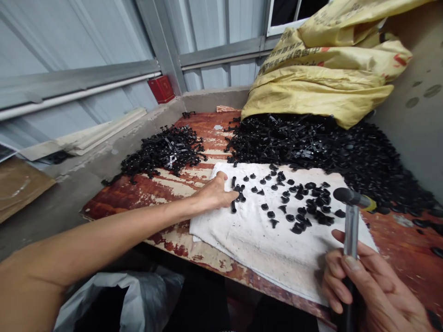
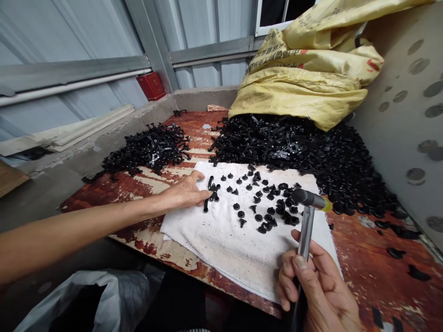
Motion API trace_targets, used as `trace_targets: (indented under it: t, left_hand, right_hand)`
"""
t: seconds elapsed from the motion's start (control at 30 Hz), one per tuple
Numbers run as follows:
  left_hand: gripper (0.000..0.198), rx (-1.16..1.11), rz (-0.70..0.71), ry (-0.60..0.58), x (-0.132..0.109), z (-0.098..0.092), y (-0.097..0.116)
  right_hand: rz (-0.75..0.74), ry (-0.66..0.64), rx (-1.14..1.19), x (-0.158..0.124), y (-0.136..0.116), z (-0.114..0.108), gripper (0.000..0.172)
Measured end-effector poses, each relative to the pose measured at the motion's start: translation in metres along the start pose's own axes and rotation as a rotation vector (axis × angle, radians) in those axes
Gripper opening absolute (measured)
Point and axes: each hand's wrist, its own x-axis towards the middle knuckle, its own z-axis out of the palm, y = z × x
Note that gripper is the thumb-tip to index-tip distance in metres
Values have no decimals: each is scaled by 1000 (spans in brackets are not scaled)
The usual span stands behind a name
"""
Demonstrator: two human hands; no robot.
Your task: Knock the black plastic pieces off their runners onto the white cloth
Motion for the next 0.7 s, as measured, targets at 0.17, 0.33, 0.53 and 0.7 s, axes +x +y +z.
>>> trace_targets:
  t: [0.17, 0.33, 0.53, 0.7]
  left_hand:
    - [40, -2, -13, 137, 7, 7, 1]
    - [37, 65, -4, 121, 3, 10, 10]
    - [41, -15, 18, 88, -2, 11, 15]
    - [24, -476, -114, 73, -19, -5, 15]
  right_hand:
    - [1, 12, 38, -1, 0, 0, 37]
    - [10, 28, 15, -2, -1, 4, 40]
    - [3, 13, 36, -2, -1, 2, 37]
    - [11, -33, 62, -1, -2, 0, 34]
